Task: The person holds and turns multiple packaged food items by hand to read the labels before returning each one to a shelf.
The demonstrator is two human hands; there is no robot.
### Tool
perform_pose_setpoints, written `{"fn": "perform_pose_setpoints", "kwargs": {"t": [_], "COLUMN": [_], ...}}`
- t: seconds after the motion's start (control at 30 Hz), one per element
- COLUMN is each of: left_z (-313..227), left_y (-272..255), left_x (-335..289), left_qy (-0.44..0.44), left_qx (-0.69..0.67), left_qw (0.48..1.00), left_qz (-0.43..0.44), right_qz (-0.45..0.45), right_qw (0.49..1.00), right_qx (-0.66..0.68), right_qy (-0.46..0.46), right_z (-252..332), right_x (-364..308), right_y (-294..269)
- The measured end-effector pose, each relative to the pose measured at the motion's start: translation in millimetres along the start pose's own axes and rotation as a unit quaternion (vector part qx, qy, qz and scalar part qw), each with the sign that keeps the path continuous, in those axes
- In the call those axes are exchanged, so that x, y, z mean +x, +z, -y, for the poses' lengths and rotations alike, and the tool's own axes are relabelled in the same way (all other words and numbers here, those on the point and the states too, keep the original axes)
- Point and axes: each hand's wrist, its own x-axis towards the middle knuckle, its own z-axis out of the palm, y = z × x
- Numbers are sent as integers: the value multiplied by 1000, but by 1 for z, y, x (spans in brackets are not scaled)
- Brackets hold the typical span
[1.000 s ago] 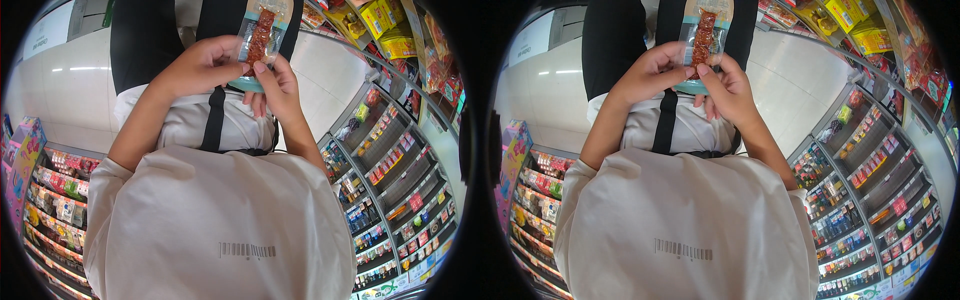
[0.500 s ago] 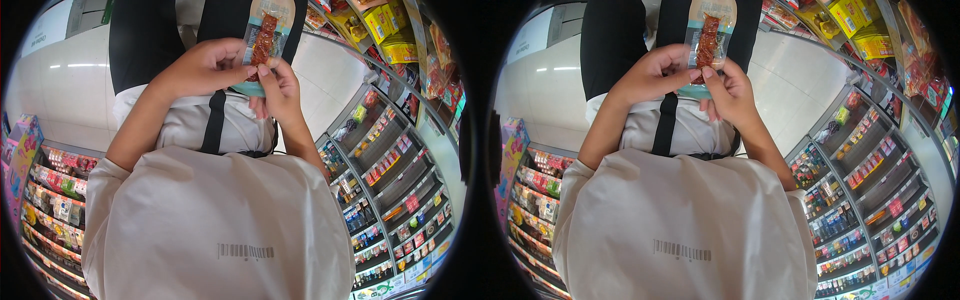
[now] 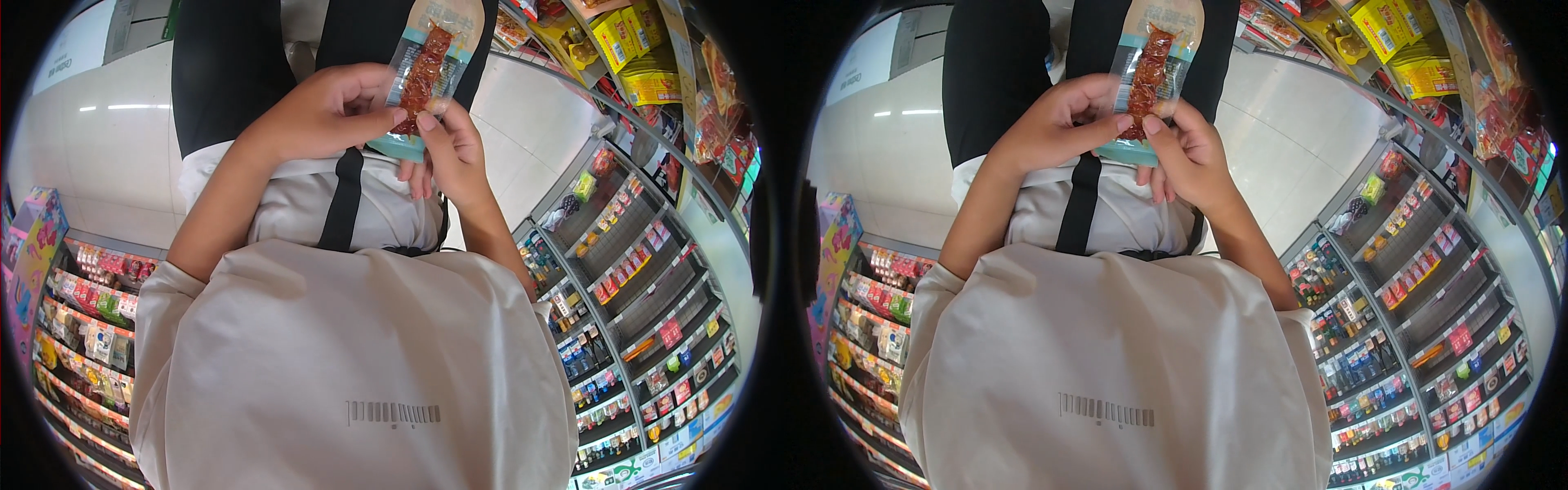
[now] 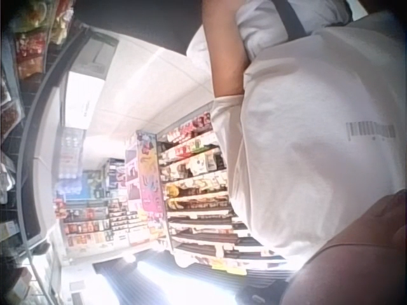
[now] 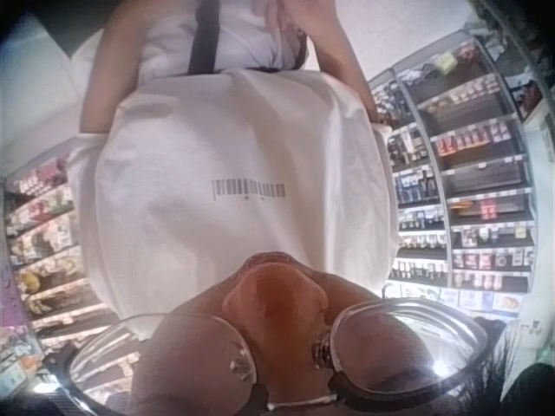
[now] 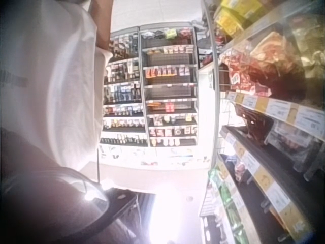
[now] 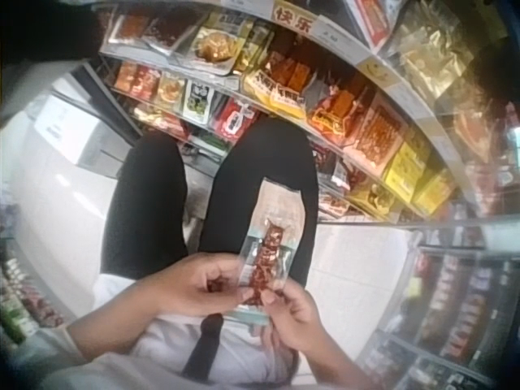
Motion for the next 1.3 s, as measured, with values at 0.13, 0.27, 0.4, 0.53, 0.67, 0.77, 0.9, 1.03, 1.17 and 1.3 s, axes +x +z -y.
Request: {"fn": "perform_pose_setpoints", "kwargs": {"t": [0.13,0.27,0.4,0.53,0.67,0.77,0.9,1.03,1.17,1.3], "left_z": [-2,2,0,1,3,-5,-5,-4,6,2], "left_y": [5,5,5,5,5,7,6,7,5,6], "left_x": [1,1,1,1,-2,0,-2,-2,0,-1], "left_qy": [9,16,13,16,30,20,10,12,44,36], "left_qx": [-26,-24,-32,-34,-21,-7,13,1,7,1], "left_qw": [1000,999,999,999,999,1000,1000,1000,999,999], "left_qz": [-12,-17,-21,-20,-24,-21,-15,-21,-29,-30], "right_qz": [-2,-4,-5,1,-2,-2,3,-3,-3,-9], "right_qw": [1000,1000,1000,999,999,999,999,999,999,1000], "right_qx": [-2,-3,3,-38,-43,-33,-44,-48,-46,-12], "right_qy": [-6,-15,-19,-28,-29,-21,-25,-17,-27,-8], "right_z": [-1,-1,-2,-3,-4,-2,-6,-4,-2,1], "right_x": [0,-1,0,0,0,0,-1,-1,0,-1], "right_y": [1,2,2,2,3,0,-1,1,4,2]}}
